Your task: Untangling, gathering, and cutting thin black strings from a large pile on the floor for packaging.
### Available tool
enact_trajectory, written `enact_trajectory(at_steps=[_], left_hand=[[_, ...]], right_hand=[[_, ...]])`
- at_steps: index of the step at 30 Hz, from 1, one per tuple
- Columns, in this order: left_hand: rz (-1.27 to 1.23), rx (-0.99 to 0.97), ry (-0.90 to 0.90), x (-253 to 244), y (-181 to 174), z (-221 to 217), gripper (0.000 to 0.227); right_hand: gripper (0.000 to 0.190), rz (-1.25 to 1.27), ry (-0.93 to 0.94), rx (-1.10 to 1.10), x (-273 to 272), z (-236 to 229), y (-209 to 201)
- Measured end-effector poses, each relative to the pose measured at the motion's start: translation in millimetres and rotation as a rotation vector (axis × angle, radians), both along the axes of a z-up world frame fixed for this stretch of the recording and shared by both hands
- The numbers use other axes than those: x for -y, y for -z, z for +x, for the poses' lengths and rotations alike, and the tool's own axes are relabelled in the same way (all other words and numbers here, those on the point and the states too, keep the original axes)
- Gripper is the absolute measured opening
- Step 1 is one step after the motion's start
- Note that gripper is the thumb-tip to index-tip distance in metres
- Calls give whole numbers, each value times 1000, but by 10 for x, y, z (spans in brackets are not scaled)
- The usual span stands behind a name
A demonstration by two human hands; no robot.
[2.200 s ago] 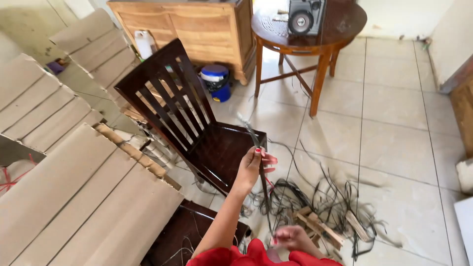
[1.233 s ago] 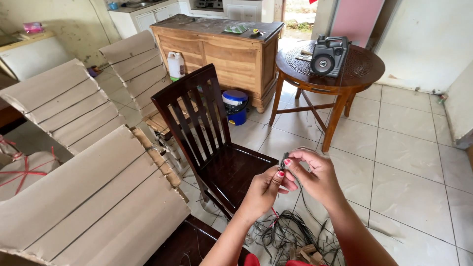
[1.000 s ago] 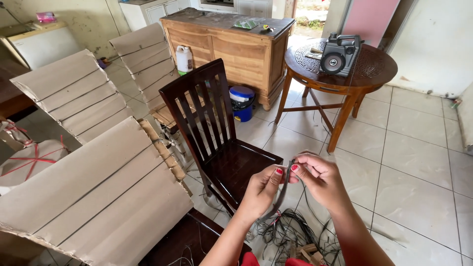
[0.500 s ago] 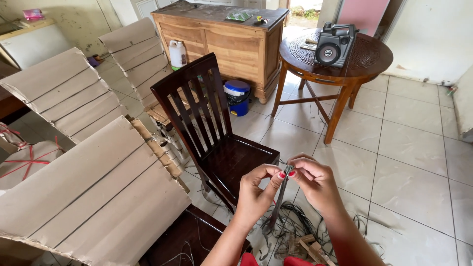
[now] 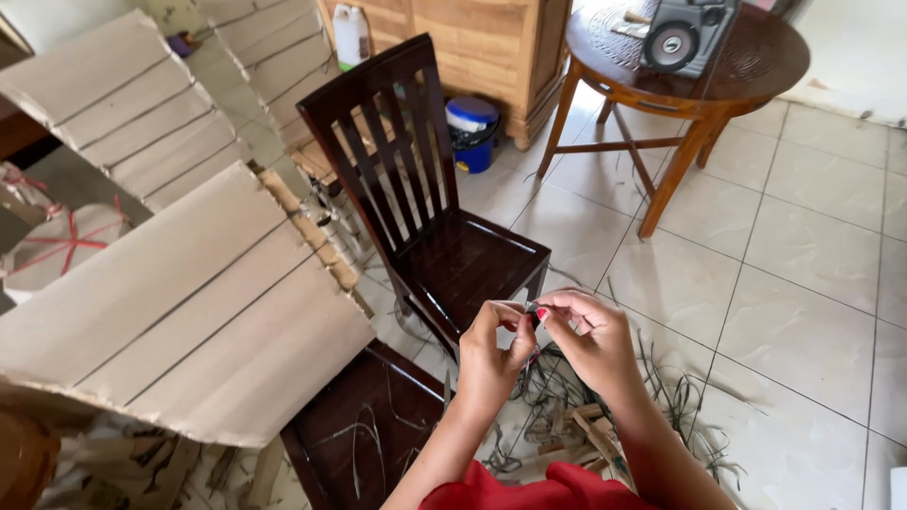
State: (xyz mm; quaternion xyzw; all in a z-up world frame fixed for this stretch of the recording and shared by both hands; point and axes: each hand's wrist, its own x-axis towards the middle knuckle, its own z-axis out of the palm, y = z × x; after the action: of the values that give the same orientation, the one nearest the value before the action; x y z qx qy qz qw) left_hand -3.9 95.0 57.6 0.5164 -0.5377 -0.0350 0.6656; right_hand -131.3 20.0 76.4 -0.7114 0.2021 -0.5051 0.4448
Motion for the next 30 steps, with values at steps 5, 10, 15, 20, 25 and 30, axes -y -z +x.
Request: enact_trajectory(at_steps=[5,10,15,20,25,30], left_hand=[[110,-198,99,-183,-102,121,33],[170,-361,160,-239,-49,200,16],[238,-568,209,-251,200,296,11],[229,-554,156,-332,26,295,14],[219,-511,80,-489,-63,394,14],[172,-581,78,-628,-73,409,22]], right_hand=[[20,0,-24,-63,-108,91,-122],[24,37,-56,-101,-81,113,12],[22,234,-190,-119,-27,99,129],[31,306,-269,-120,-94,186,103],[34,260,-297,-126,-182,343,93],[31,264,-305,-154,-249,462,66]])
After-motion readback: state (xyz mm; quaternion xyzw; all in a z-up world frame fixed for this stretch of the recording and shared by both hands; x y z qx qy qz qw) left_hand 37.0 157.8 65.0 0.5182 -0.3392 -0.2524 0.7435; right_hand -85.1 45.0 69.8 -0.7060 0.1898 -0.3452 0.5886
